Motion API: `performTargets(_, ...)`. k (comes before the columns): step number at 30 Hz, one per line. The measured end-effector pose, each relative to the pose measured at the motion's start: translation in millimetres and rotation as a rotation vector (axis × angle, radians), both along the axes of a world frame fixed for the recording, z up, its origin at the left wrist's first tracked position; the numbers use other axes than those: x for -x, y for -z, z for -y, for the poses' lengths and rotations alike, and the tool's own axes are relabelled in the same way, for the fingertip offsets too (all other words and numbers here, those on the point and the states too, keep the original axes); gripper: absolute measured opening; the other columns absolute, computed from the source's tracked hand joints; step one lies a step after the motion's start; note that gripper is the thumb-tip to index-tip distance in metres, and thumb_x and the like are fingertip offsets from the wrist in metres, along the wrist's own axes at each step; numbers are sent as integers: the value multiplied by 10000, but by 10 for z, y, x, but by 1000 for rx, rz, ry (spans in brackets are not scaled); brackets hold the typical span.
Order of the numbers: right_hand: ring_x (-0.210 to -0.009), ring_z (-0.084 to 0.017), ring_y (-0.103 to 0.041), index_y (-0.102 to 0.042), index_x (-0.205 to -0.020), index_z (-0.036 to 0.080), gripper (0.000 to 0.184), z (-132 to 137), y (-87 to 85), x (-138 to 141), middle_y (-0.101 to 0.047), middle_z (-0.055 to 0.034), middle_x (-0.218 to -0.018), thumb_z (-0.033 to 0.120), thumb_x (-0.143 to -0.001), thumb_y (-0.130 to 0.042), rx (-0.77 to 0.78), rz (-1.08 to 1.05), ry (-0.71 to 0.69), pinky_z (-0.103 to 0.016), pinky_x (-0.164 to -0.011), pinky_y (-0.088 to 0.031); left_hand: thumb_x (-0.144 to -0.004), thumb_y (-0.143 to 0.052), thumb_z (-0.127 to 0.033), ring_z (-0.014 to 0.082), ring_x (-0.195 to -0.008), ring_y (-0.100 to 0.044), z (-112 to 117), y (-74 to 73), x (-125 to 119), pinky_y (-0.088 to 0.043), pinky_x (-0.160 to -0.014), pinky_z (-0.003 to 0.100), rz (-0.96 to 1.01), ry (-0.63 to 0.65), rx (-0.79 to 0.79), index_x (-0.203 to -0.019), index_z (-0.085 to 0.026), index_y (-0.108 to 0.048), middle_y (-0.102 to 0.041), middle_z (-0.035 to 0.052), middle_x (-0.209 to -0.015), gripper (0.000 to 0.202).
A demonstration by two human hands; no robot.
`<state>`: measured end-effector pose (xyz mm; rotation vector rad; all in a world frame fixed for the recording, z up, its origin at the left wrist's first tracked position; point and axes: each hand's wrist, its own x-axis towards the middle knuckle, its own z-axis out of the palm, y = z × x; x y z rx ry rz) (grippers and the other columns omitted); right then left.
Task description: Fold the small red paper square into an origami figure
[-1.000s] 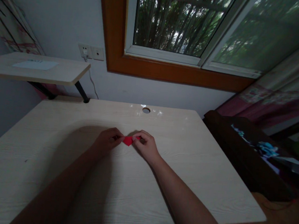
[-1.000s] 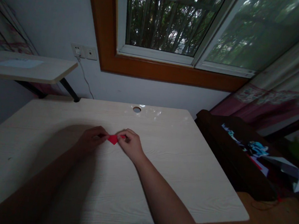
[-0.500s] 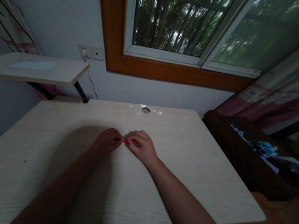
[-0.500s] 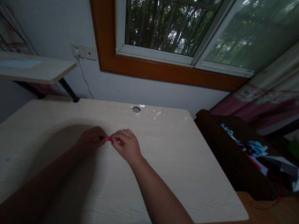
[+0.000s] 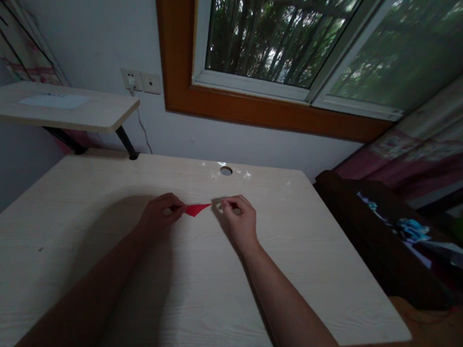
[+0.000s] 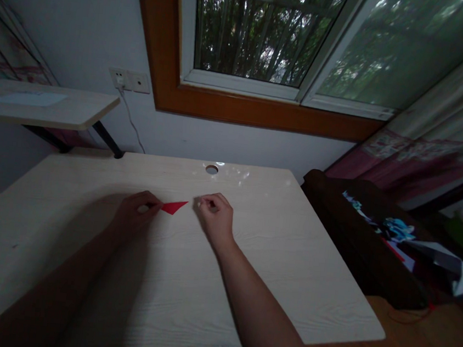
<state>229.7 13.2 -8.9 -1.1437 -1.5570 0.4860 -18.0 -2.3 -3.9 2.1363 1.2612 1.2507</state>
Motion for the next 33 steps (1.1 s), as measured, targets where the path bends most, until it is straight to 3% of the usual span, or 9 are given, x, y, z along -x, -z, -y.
performTargets(7, -817, -185, -629, -739, -971, 237, 143, 70, -13, 120, -694, -58, -918, 304, -890, -643, 50, -10, -247, -315, -735, -492, -871, -607, -204, 126, -676, -592, 3, 30, -24, -471, -649, 233, -19, 29, 17, -790, -170, -663, -630, 24, -740, 104)
performTargets(11, -782, -175, -613, -728, -913, 236, 114, 101, 2, 170, -684, -43, -853, 290, -904, -628, 27, 46, -321, -309, -718, -483, -881, -595, -204, 130, -699, -604, 13, 23, -40, -477, -668, 238, -23, 69, 57, -814, -169, -673, -645, 31, -768, 109)
performTargets(17, -754, -162, -603, -714, -881, 228, 117, 94, 28, 187, -669, -35, -809, 266, -916, -609, -28, 84, -353, -286, -676, -471, -899, -596, -248, 132, -739, -622, 19, 11, -69, -497, -712, 243, -55, 100, 89, -894, -176, -695, -672, 40, -832, 123)
performTargets(24, -789, -171, -621, -719, -889, 240, 128, 125, 9, 215, -695, -36, -829, 274, -922, -601, -64, 168, -399, -310, -738, -497, -897, -588, -240, 139, -743, -617, 7, 44, -80, -488, -675, 237, -106, 132, 40, -837, -183, -688, -663, 42, -802, 130)
performTargets(33, -772, -179, -620, -711, -844, 225, 129, 100, -12, 141, -669, -34, -799, 268, -906, -606, -27, 72, -270, -311, -716, -483, -836, -624, -181, 120, -657, -599, 22, -42, -47, -487, -639, 227, -24, 49, 55, -781, -162, -665, -645, 24, -737, 71)
